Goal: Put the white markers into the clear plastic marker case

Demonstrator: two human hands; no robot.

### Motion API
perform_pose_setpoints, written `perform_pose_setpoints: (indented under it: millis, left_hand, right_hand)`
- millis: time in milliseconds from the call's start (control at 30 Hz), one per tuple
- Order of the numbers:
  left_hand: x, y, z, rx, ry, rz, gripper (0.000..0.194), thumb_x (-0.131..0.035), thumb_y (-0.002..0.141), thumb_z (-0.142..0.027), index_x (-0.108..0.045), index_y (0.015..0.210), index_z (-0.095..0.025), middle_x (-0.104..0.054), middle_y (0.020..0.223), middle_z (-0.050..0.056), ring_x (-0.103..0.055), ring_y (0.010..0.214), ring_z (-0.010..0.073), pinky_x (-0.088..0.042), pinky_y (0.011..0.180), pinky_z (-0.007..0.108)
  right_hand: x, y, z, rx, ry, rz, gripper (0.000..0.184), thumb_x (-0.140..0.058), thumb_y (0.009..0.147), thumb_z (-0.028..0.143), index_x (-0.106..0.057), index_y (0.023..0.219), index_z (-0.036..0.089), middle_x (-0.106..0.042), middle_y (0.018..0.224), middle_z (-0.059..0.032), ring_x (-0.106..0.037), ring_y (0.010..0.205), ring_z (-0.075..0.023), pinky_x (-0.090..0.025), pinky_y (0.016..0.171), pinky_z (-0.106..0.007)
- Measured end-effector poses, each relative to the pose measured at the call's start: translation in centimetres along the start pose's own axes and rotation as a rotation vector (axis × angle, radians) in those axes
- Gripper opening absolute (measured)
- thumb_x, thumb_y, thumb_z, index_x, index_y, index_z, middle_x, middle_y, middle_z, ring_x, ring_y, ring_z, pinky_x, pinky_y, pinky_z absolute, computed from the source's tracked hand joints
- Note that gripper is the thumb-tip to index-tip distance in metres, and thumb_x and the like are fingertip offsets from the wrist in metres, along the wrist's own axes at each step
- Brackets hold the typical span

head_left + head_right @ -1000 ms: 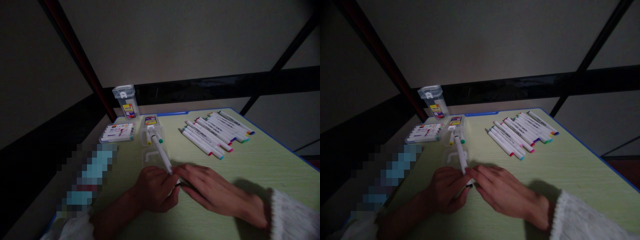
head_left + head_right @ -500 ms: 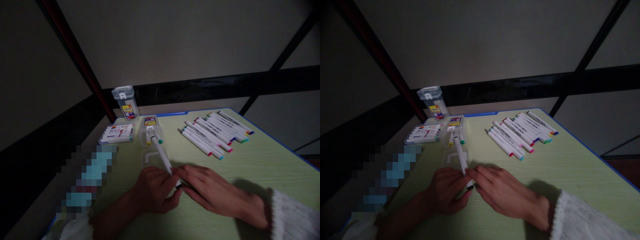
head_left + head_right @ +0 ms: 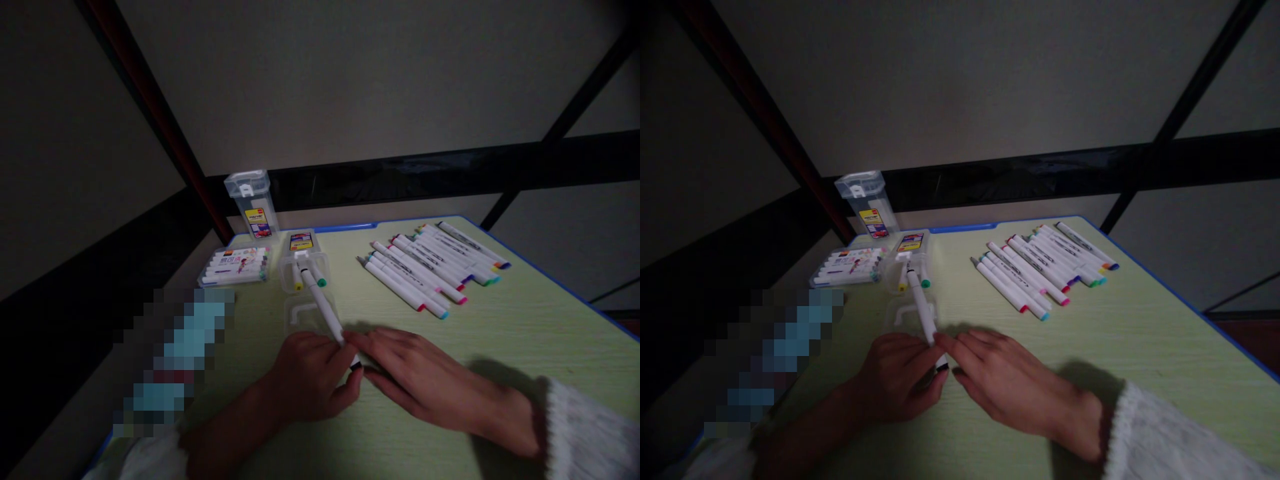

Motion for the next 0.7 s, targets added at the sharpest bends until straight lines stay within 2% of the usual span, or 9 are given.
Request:
perform_pose_setpoints:
  millis: [700]
  left_hand:
    - [-0.57,0.16,-0.05,-0.007,-0.017,0.046,0.019,-0.04,0.083,-0.02,-0.057,0.079,-0.012,-0.062,0.056,0.002,-0.059,0.047,0.0139,-0.048,0.044,0.025]
  right_hand:
    - [0.0,0.01,-0.28,-0.028,-0.01,-0.008,0.042,-0.047,0.084,0.014,-0.04,0.125,0.012,-0.061,0.098,-0.0113,-0.058,0.091,-0.0227,-0.049,0.082,-0.04]
Point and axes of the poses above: each hand's wrist, its own y-axis towards the middle knuckle, its own x-axis out of the back of the hand, z = x × y, the point moved 10 cm from there along y, towards the middle knuckle
